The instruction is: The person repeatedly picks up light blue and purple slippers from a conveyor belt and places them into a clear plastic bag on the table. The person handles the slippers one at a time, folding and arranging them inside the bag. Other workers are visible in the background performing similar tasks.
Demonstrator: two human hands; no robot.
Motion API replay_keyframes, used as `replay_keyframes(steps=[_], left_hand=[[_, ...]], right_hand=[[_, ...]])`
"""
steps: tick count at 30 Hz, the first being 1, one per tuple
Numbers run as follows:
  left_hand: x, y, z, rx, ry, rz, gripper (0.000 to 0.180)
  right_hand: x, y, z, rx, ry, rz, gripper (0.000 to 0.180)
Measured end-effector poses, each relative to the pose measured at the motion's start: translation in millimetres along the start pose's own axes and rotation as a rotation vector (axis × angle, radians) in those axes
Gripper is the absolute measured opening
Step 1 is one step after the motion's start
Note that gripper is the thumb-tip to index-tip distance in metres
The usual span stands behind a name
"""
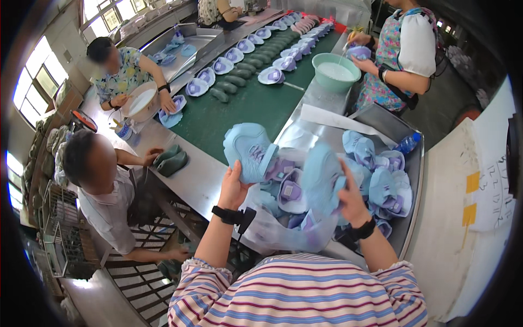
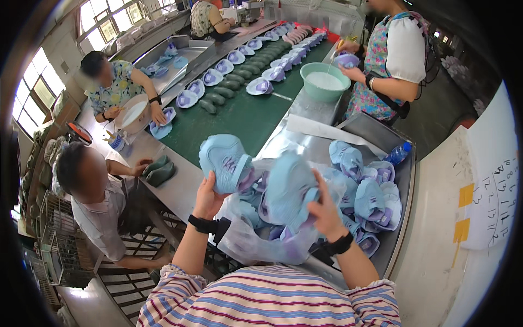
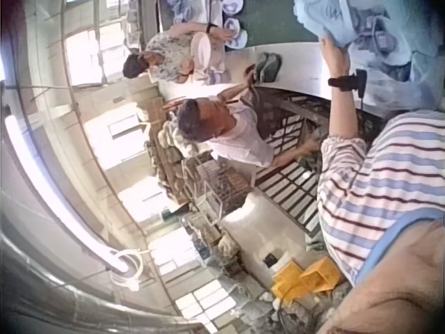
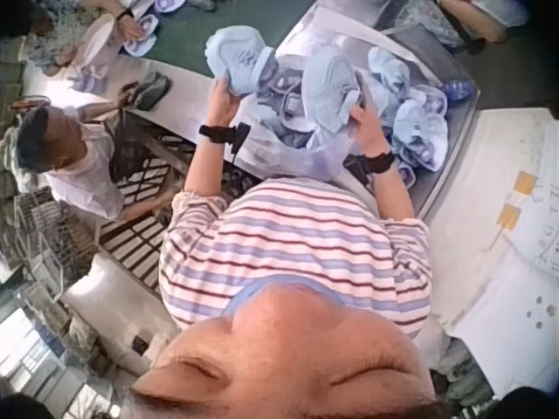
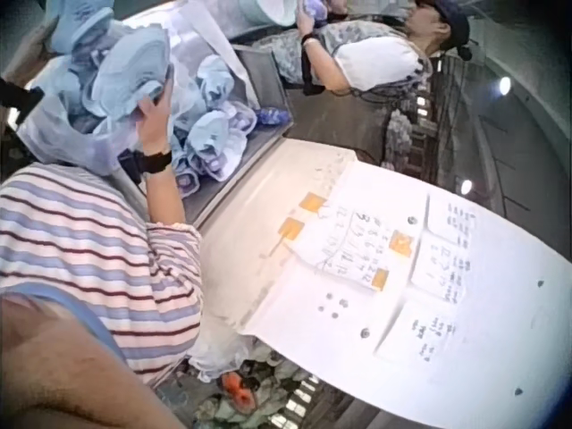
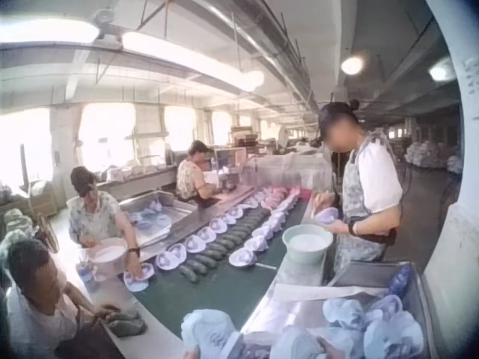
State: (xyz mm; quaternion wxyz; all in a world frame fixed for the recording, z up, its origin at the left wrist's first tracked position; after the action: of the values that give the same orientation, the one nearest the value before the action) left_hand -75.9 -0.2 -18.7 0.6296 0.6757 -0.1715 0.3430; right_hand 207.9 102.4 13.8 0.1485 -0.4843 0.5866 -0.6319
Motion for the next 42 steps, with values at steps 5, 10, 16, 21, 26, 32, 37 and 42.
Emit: replay_keyframes(steps=[5, 10, 16, 21, 26, 32, 37, 42], left_hand=[[13, -15, 0, -0.002, -0.025, -0.148, 0.033], [9, -32, -6, 0.084, -0.104, -0.348, 0.030], [12, -26, 4, -0.052, -0.079, -0.416, 0.037], [22, -22, 5, -0.032, -0.082, -0.509, 0.050], [42, -31, 10, -0.057, -0.216, -0.477, 0.058], [41, -28, 7, -0.034, -0.124, -0.583, 0.053], [30, -26, 16, -0.265, -0.125, -0.659, 0.032], [14, -20, 0, -0.220, -0.104, -0.816, 0.036]], right_hand=[[-16, 3, 6, 0.102, 0.054, -0.096, 0.096], [-16, 3, -3, 0.035, 0.184, 0.216, 0.102], [-31, 8, 5, 0.066, 0.173, 0.222, 0.101], [-34, 1, 1, 0.144, 0.139, -0.165, 0.087], [-29, 16, -4, 0.340, 0.057, -0.170, 0.085], [-33, 33, -19, 0.420, 0.123, -0.097, 0.082], [-27, 32, -27, 0.616, -0.113, 0.006, 0.078], [-6, 41, -36, 0.635, -0.166, 0.543, 0.073]])
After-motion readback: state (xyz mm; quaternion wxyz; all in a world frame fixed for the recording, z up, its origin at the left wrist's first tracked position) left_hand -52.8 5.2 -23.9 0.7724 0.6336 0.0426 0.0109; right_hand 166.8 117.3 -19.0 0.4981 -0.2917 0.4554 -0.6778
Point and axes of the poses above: each hand's wrist, its own z-axis away from the middle knuckle, its own x-axis out of the palm, y = z × x, the point moved 1 cm from there along -z, towards the middle knuckle, and after that the axes turned 15 degrees about -y, right-handed, at the moved point
